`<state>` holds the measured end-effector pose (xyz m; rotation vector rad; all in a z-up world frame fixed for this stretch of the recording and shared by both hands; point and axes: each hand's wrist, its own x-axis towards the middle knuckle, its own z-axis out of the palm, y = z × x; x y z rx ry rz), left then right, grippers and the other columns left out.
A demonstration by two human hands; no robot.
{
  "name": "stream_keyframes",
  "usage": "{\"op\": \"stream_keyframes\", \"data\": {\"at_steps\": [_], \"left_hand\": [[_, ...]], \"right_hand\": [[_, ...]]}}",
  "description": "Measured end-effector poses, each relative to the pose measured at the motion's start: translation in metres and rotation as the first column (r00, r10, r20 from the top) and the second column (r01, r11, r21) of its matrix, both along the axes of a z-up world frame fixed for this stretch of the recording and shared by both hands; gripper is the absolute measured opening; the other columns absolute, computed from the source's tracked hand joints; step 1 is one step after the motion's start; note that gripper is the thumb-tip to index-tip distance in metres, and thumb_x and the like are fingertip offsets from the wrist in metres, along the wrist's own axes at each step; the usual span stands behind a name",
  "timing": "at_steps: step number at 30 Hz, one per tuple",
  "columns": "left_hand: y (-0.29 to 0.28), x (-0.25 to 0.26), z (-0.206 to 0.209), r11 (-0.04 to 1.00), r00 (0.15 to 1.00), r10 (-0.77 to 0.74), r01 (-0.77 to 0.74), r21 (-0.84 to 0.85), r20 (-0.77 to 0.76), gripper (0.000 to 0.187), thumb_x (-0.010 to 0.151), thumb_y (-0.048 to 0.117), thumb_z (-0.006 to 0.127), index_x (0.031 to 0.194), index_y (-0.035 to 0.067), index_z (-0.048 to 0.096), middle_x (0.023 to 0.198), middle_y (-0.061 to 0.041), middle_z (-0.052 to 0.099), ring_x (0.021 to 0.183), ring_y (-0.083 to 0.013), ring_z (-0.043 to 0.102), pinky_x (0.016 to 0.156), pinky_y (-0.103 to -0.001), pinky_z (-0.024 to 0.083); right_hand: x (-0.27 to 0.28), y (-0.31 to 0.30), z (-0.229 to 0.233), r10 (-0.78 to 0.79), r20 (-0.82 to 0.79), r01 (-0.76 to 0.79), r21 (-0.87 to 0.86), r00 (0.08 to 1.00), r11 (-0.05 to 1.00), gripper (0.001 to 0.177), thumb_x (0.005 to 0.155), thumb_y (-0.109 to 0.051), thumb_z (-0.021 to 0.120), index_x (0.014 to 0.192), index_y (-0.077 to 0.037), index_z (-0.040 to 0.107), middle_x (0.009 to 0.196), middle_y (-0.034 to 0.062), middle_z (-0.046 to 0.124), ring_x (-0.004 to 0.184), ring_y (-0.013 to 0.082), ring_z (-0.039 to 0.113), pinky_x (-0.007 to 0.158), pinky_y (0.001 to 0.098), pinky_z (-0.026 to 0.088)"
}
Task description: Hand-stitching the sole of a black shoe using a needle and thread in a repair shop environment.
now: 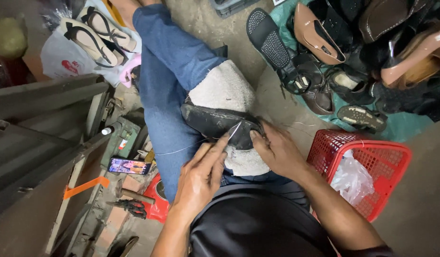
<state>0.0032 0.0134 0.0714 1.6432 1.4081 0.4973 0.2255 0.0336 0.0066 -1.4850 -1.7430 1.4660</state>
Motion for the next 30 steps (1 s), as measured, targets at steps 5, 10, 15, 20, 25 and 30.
{"op": "stream_keyframes", "data": {"at_steps": [5,10,15,20,25,30], "left_hand": [[-0.005,0.003,-0.002,0.999,0.996,-0.012,0.016,0.047,-0.092,0.044,0.101,0.006,0.053,0.143,0.017,0.06,0.106,0.002,0.062,0.078,-0.0216,0.066,0.059,-0.036,0.054],[-0.005,0.003,-0.01,0.998,0.987,-0.04,0.045,0.031,-0.154,0.046,0.1,0.008,0.053,0.144,0.019,0.06,0.098,0.0,0.056,0.067,-0.024,0.061,0.048,-0.04,0.046],[0.004,0.006,-0.013,0.98,0.993,0.031,-0.007,0.199,-0.117,0.034,0.099,0.011,0.057,0.128,0.017,0.074,0.084,-0.006,0.067,0.068,-0.0338,0.072,0.054,-0.043,0.058],[0.004,0.005,-0.015,0.984,0.994,0.035,-0.015,0.178,-0.108,0.036,0.099,0.01,0.057,0.13,0.018,0.073,0.085,-0.006,0.066,0.071,-0.0336,0.072,0.056,-0.043,0.059],[0.004,0.001,-0.017,0.987,0.996,0.026,-0.013,0.157,-0.08,0.037,0.097,0.008,0.057,0.129,0.017,0.073,0.086,-0.008,0.067,0.074,-0.0359,0.072,0.058,-0.045,0.059],[0.004,-0.004,-0.014,0.993,0.998,0.013,-0.005,0.12,-0.064,0.037,0.097,0.006,0.058,0.13,0.016,0.073,0.09,-0.01,0.069,0.079,-0.0356,0.074,0.061,-0.044,0.061]], "right_hand": [[-0.001,-0.006,-0.005,-0.065,0.064,0.073,-0.14,0.996,0.987,0.025,0.105,-0.03,0.043,0.1,-0.009,0.056,0.077,0.0067,0.066,0.068,0.0221,0.065,0.065,0.0399,0.048],[-0.006,0.002,-0.003,-0.059,0.141,0.097,-0.283,0.988,0.954,0.03,0.103,-0.036,0.038,0.098,-0.012,0.056,0.068,0.0049,0.067,0.062,0.0207,0.067,0.064,0.0396,0.05],[-0.012,0.006,0.006,-0.099,0.04,0.104,-0.19,0.994,0.976,0.038,0.104,-0.033,0.046,0.084,-0.005,0.062,0.063,0.0156,0.069,0.063,0.0288,0.065,0.062,0.0438,0.053],[-0.01,0.003,-0.006,-0.095,0.055,0.104,-0.182,0.994,0.978,0.038,0.104,-0.031,0.045,0.083,-0.005,0.063,0.062,0.0157,0.068,0.062,0.0292,0.064,0.063,0.0428,0.053],[-0.011,0.003,-0.005,-0.124,0.001,0.123,-0.152,0.992,0.981,0.034,0.103,-0.023,0.044,0.081,-0.006,0.063,0.062,0.0156,0.067,0.061,0.0276,0.062,0.061,0.041,0.052],[-0.015,0.004,-0.01,-0.1,0.071,0.099,0.017,0.992,0.995,0.032,0.104,-0.023,0.053,0.083,-0.002,0.065,0.065,0.0233,0.065,0.062,0.0324,0.064,0.058,0.0442,0.052]]}}
